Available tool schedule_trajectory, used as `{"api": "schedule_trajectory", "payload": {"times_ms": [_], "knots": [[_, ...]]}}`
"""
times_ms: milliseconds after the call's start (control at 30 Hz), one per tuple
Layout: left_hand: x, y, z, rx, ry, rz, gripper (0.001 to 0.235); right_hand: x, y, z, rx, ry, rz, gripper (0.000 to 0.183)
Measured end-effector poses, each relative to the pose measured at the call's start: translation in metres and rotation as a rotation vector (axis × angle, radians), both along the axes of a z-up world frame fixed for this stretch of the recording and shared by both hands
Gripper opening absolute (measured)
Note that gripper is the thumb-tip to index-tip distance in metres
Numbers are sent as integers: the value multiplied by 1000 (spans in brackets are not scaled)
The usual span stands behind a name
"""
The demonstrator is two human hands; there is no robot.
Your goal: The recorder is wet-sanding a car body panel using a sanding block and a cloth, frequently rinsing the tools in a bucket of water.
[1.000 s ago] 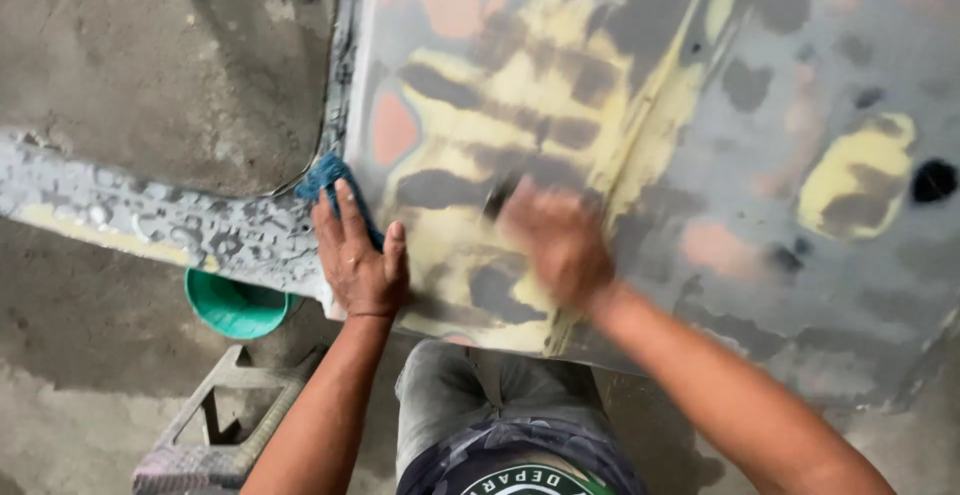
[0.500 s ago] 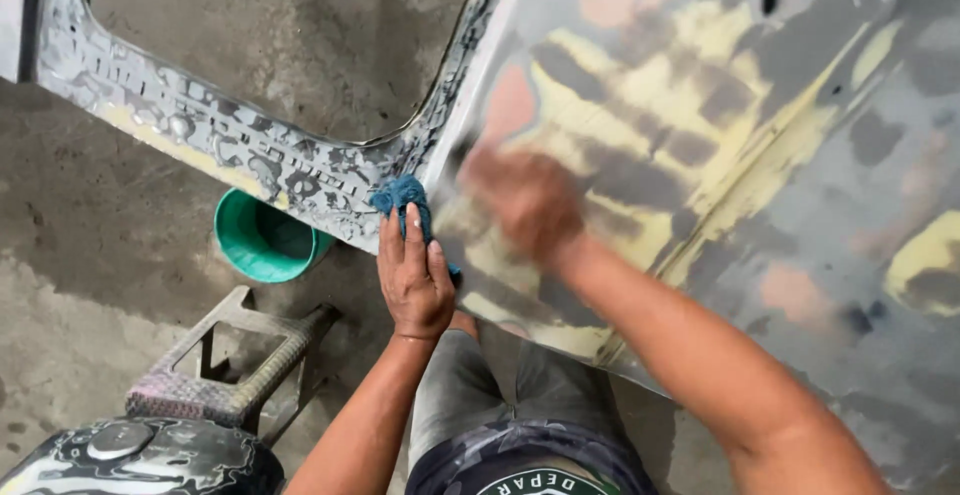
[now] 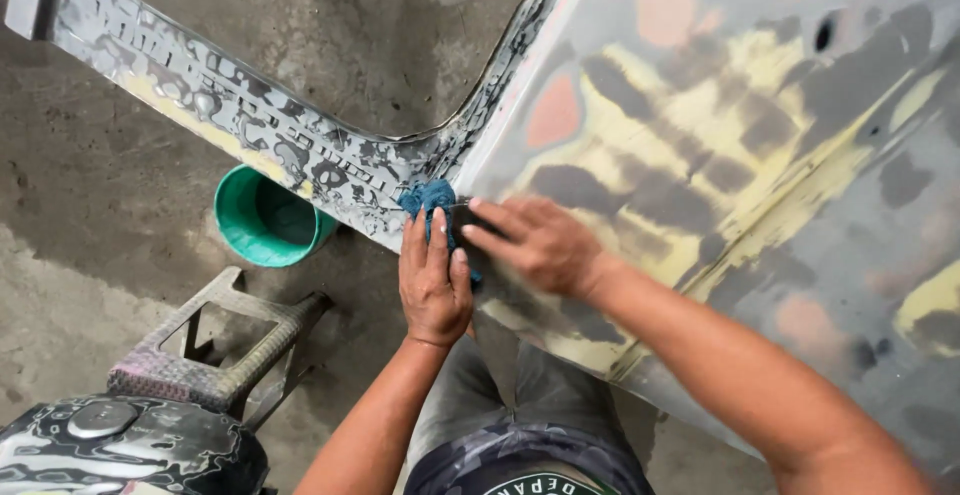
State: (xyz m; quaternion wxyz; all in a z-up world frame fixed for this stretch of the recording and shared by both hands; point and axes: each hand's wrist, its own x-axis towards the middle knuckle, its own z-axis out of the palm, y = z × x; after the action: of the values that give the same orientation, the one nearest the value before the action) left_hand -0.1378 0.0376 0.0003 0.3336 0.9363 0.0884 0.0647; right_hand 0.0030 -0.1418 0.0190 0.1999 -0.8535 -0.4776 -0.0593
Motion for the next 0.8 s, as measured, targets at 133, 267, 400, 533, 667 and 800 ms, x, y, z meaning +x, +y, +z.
{"api": "schedule_trajectory", "payload": {"times_ms": [133, 267, 400, 533, 667, 800], "knots": [[2, -5, -2, 53, -11, -2, 57, 86, -45, -18, 104, -99, -69, 24], [5, -9, 0, 116, 15, 4, 63, 82, -31, 0, 44, -138, -589, 32], [2, -7, 0, 118, 36, -27, 69, 10, -27, -40, 72, -96, -186, 36], [16, -15, 7, 212, 64, -128, 79, 45, -91, -9, -2, 15, -134, 38], [73, -35, 5, 297, 24, -286, 83, 40, -122, -4, 6, -41, -707, 34], [177, -82, 2, 285, 21, -321, 82, -41, -115, -12, 109, 120, -371, 24]]}}
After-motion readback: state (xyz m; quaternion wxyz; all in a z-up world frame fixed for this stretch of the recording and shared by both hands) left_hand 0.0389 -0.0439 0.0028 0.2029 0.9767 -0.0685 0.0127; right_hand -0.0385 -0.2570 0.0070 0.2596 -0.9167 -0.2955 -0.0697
